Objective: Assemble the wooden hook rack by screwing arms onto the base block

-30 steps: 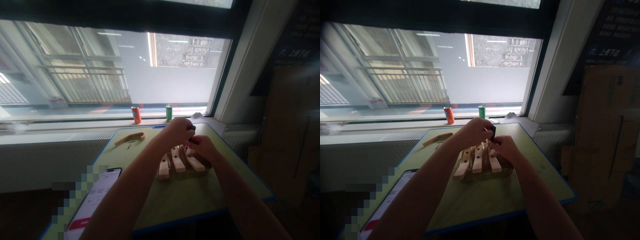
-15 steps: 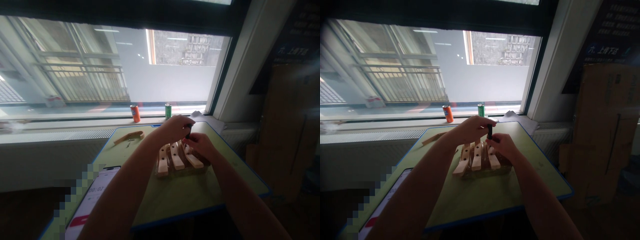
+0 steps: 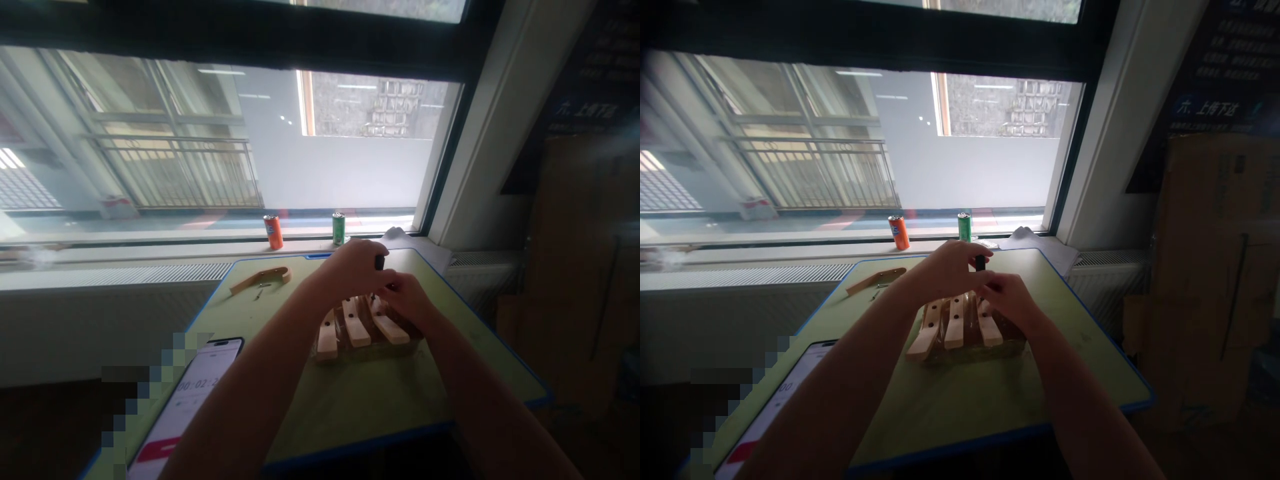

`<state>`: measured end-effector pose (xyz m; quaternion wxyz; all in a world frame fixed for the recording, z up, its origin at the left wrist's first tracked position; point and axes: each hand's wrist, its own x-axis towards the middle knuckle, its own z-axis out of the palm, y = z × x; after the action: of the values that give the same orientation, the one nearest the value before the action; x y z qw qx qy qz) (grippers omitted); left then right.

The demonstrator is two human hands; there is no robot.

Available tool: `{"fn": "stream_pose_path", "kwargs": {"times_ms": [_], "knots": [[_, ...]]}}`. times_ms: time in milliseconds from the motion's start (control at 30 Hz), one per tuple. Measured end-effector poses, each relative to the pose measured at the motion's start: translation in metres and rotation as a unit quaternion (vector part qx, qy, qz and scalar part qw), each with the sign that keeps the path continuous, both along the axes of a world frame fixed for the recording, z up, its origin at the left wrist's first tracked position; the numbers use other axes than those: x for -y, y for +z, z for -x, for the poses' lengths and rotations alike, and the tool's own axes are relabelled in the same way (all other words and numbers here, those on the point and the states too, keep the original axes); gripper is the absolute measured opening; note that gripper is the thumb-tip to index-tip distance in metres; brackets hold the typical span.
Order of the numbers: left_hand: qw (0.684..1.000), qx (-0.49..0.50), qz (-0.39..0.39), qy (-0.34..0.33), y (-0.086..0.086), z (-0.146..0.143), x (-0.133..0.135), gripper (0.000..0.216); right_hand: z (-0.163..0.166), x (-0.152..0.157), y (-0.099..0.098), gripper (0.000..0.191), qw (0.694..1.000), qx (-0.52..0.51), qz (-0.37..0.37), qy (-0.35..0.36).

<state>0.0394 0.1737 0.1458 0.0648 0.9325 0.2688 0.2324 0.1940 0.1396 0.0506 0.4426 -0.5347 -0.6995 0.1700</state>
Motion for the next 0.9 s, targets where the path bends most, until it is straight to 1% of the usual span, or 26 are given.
{"fn": "stream_pose_path", "kwargs": {"times_ms": [67, 100, 200, 233, 267, 300, 333, 400, 433, 467, 533, 567, 600, 633, 667, 700, 733, 800, 900], "knots": [[1.000, 0.000, -0.006, 0.013, -0.003, 0.000, -0.001, 0.029, 0.000, -0.001, 0.001, 0.033, 1.000, 0.011, 0.006, -0.003], [1.000, 0.005, 0.003, 0.004, -0.004, -0.001, 0.000, 0.031, -0.001, -0.001, 0.001, 0.033, 1.000, 0.010, 0.010, -0.005], [0.996, 0.036, 0.045, -0.065, -0.002, 0.000, 0.006, 0.052, -0.001, 0.000, 0.003, 0.033, 1.000, -0.026, 0.014, -0.008], [0.994, 0.056, 0.048, -0.079, 0.000, 0.001, 0.009, 0.057, -0.001, 0.000, 0.003, 0.032, 0.999, -0.052, 0.013, -0.007], [0.992, 0.084, 0.043, -0.079, 0.003, 0.003, 0.010, 0.059, -0.002, 0.000, 0.003, 0.032, 0.996, -0.083, 0.013, -0.006], [0.990, 0.123, 0.034, -0.062, 0.007, 0.006, 0.010, 0.057, -0.003, 0.000, 0.002, 0.032, 0.993, -0.119, 0.011, -0.008], [0.985, 0.168, 0.025, -0.032, 0.010, 0.011, 0.009, 0.052, -0.005, -0.001, 0.002, 0.033, 0.988, -0.154, 0.008, -0.017], [0.965, 0.258, 0.014, 0.053, 0.015, 0.024, 0.000, 0.037, -0.011, -0.004, 0.000, 0.035, 0.978, -0.198, -0.013, -0.062], [0.954, 0.284, 0.008, 0.098, 0.015, 0.032, -0.006, 0.032, -0.014, -0.006, -0.001, 0.034, 0.976, -0.194, -0.034, -0.089], [0.944, 0.297, 0.000, 0.146, 0.013, 0.042, -0.012, 0.029, -0.017, -0.008, -0.002, 0.032, 0.979, -0.162, -0.059, -0.106], [0.925, 0.288, -0.009, 0.250, -0.001, 0.060, -0.022, 0.030, -0.023, -0.010, -0.003, 0.026, 0.985, -0.068, -0.108, -0.117], [0.917, 0.257, -0.009, 0.304, -0.012, 0.068, -0.026, 0.032, -0.026, -0.011, -0.004, 0.022, 0.985, -0.028, -0.124, -0.118], [0.912, 0.207, -0.003, 0.353, -0.025, 0.075, -0.028, 0.033, -0.027, -0.012, -0.005, 0.020, 0.984, 0.000, -0.135, -0.119], [0.911, 0.140, 0.020, 0.388, -0.039, 0.080, -0.028, 0.033, -0.028, -0.012, -0.007, 0.018, 0.982, 0.015, -0.141, -0.124], [0.906, 0.077, 0.047, 0.413, -0.054, 0.084, -0.027, 0.033, -0.029, -0.013, -0.008, 0.018, 0.982, 0.022, -0.139, -0.128], [0.895, 0.023, 0.073, 0.440, -0.068, 0.086, -0.026, 0.032, -0.029, -0.013, -0.010, 0.018, 0.982, 0.025, -0.130, -0.132], [0.885, -0.020, 0.095, 0.454, -0.080, 0.087, -0.024, 0.032, -0.029, -0.014, -0.013, 0.018, 0.984, 0.028, -0.117, -0.134], [0.878, -0.043, 0.113, 0.463, -0.098, 0.088, -0.021, 0.030, -0.029, -0.015, -0.018, 0.019, 0.986, 0.025, -0.089, -0.140], [0.872, -0.069, 0.139, 0.464, -0.111, 0.089, -0.021, 0.029, -0.028, -0.018, -0.024, 0.022, 0.986, 0.012, -0.072, -0.147]]}}
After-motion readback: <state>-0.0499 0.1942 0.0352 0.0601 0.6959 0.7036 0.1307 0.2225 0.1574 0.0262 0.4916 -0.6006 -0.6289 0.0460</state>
